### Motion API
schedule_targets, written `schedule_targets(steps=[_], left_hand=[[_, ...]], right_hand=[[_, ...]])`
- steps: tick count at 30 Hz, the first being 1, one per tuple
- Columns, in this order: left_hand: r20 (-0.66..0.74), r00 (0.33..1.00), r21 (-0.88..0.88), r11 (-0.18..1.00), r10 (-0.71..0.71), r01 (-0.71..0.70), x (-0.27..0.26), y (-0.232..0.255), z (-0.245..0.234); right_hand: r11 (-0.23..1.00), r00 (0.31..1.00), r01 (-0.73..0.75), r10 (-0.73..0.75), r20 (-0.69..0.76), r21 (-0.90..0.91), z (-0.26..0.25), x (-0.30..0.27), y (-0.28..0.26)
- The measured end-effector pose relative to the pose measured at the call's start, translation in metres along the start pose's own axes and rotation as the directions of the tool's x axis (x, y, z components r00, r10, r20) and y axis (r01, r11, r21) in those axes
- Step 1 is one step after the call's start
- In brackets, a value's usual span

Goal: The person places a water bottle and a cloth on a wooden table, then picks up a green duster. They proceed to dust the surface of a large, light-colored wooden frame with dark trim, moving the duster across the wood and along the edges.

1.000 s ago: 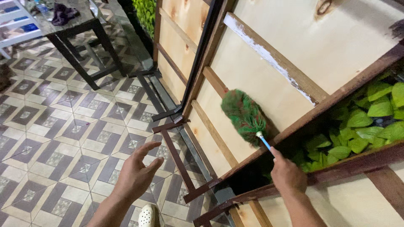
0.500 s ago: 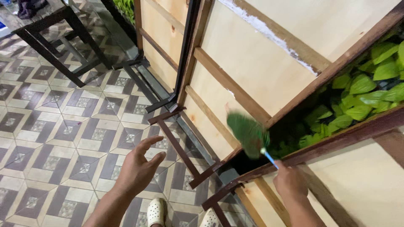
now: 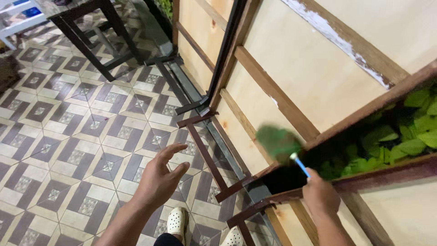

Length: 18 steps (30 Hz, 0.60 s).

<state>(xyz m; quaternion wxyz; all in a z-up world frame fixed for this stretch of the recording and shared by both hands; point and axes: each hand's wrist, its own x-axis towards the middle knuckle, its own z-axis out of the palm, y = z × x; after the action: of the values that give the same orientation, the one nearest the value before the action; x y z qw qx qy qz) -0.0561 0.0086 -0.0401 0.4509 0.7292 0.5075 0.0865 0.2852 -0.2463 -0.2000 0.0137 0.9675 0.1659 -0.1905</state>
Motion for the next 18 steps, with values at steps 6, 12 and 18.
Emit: schedule_targets(steps=[6, 12, 18], left_hand=[[-0.067, 0.988, 0.071, 0.989, 0.137, -0.132, 0.002, 0.001, -0.002], [-0.039, 0.992, 0.013, 0.993, 0.116, -0.116, 0.006, -0.001, 0.007], [0.028, 0.999, -0.022, 0.999, 0.033, -0.033, 0.027, 0.005, -0.008]], right_hand=[[0.998, 0.996, 0.057, -0.057, 0.066, 0.006, 0.005, 0.009, -0.013], [0.979, 1.0, 0.004, 0.002, -0.028, 0.205, -0.011, 0.007, -0.039], [0.993, 0.999, -0.003, -0.003, 0.05, 0.118, 0.012, 0.025, -0.046]])
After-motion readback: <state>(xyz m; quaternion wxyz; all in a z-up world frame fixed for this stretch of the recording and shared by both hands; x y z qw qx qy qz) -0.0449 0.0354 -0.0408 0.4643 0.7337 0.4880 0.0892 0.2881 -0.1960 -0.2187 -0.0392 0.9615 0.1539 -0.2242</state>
